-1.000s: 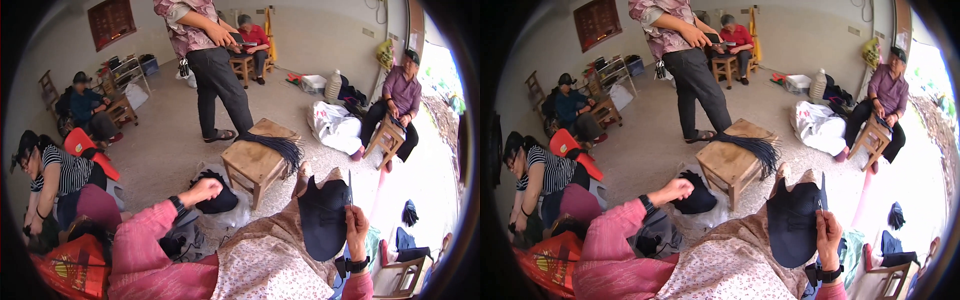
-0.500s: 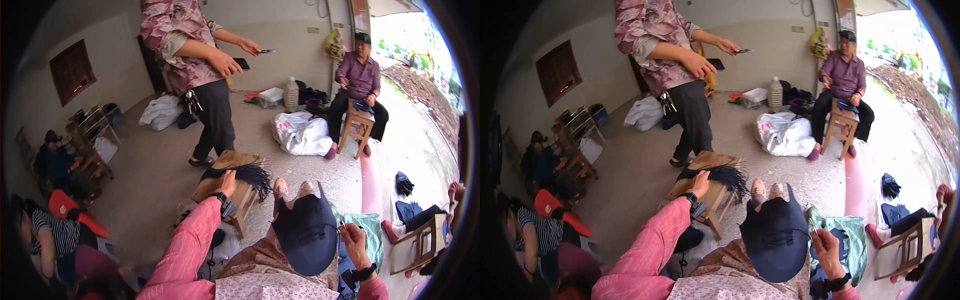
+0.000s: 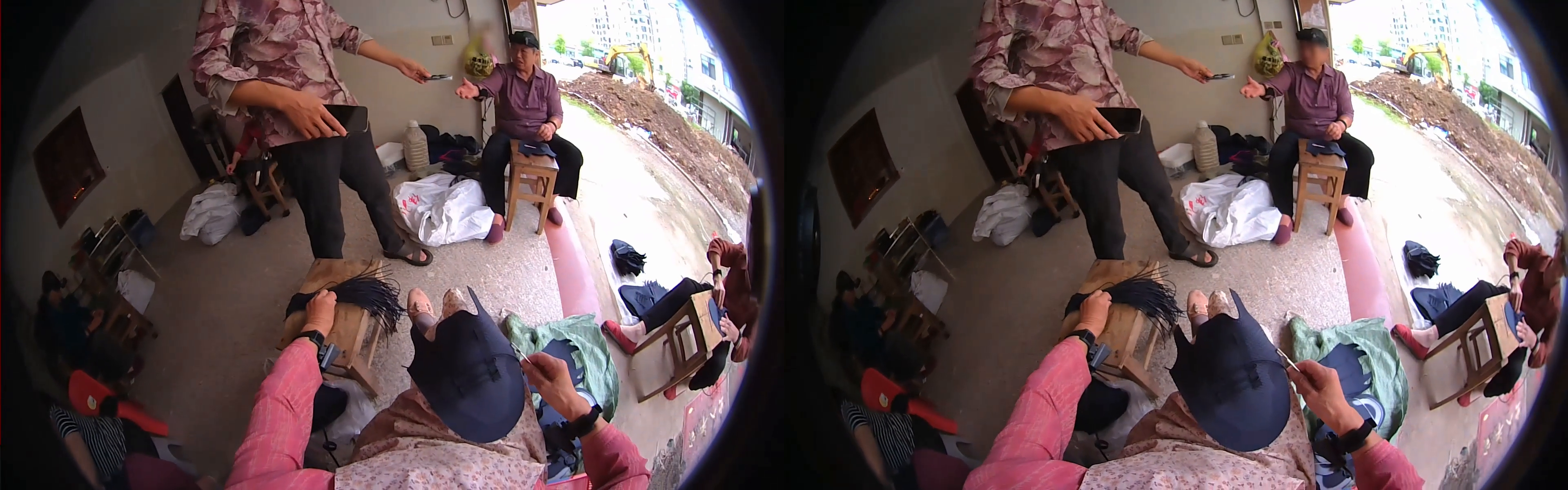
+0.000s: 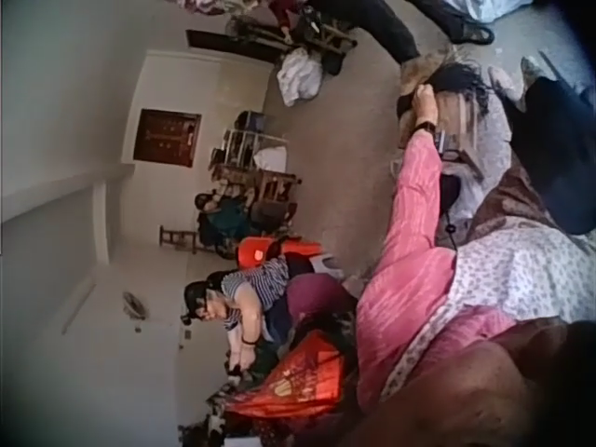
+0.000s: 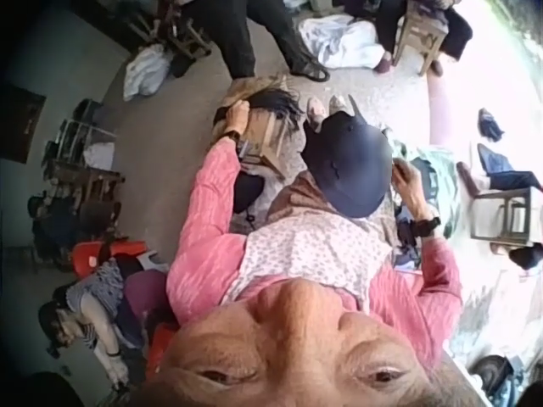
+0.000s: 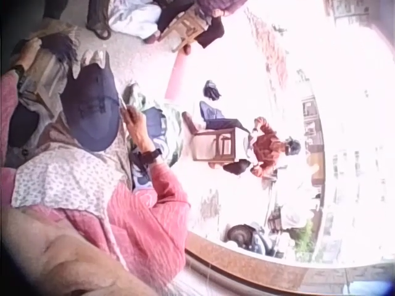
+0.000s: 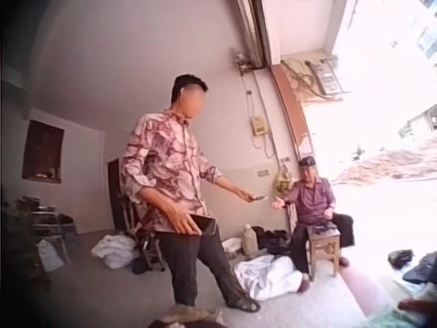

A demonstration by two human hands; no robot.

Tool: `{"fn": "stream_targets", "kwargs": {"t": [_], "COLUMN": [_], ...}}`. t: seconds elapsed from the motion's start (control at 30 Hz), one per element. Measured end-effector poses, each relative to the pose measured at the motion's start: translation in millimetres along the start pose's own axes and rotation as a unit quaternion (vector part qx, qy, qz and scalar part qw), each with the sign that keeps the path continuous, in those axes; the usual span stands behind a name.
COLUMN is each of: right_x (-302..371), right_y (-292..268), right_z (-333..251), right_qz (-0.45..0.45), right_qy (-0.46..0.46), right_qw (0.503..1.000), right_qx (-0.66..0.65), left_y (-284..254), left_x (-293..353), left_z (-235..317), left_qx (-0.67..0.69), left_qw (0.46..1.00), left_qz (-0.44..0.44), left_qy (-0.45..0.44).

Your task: The recorder is hand-sewing components of a shoe upper using a needle and thread.

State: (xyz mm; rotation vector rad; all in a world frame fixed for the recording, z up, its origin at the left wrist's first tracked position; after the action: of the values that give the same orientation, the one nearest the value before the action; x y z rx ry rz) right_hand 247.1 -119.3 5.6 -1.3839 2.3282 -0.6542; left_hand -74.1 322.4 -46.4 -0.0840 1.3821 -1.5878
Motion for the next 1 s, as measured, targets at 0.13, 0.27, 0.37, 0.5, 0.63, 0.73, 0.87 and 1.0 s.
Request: {"fn": "stream_targets", "kwargs": {"t": [0.13, 0.27, 0.37, 0.5, 0.63, 0.73, 0.87, 1.0], "right_x": [-2, -1, -1, 0, 1, 1, -3, -6], "right_y": [4, 5, 6, 6, 3, -3, -1, -1], "right_z": [1, 4, 8, 7, -1, -14, -13, -14], "right_qz": [-0.008, -0.012, -0.015, -0.016, -0.009, 0.013, 0.021, 0.022], "right_qy": [0.001, 0.007, 0.009, 0.003, 0.012, -0.024, -0.017, -0.024], "right_qw": [1.0, 1.0, 0.999, 0.999, 1.0, 1.0, 0.999, 0.999], "right_qx": [-0.016, -0.016, -0.028, -0.03, -0.001, 0.012, -0.045, -0.04], "left_y": [-10, -15, -17, -25, -62, -111, -178, -249], "left_x": [0, -5, -6, -11, -30, -44, -73, -76], "left_z": [1, 6, 9, 13, 35, 36, 63, 127], "left_qx": [0.045, 0.04, 0.033, 0.008, 0.059, 0.109, 0.369, 0.43], "left_qw": [0.999, 0.998, 0.997, 0.998, 0.99, 0.963, 0.869, 0.824], "left_qz": [-0.004, -0.022, -0.043, -0.046, 0.085, 0.247, 0.324, 0.36], "left_qy": [0.015, 0.041, 0.058, 0.041, 0.093, 0.023, 0.065, 0.081]}}
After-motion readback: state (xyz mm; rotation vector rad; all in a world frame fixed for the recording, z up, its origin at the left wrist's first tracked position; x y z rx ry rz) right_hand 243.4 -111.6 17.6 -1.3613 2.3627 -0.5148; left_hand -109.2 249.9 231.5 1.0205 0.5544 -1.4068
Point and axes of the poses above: each hand's wrist, its own x-axis away from the middle knuckle, its own y-axis out of the palm, z = x × y, the point moved 8 cm from there along -x, towards the middle knuckle, and after that the axes turned 14 degrees about x, right-handed, at the moved point
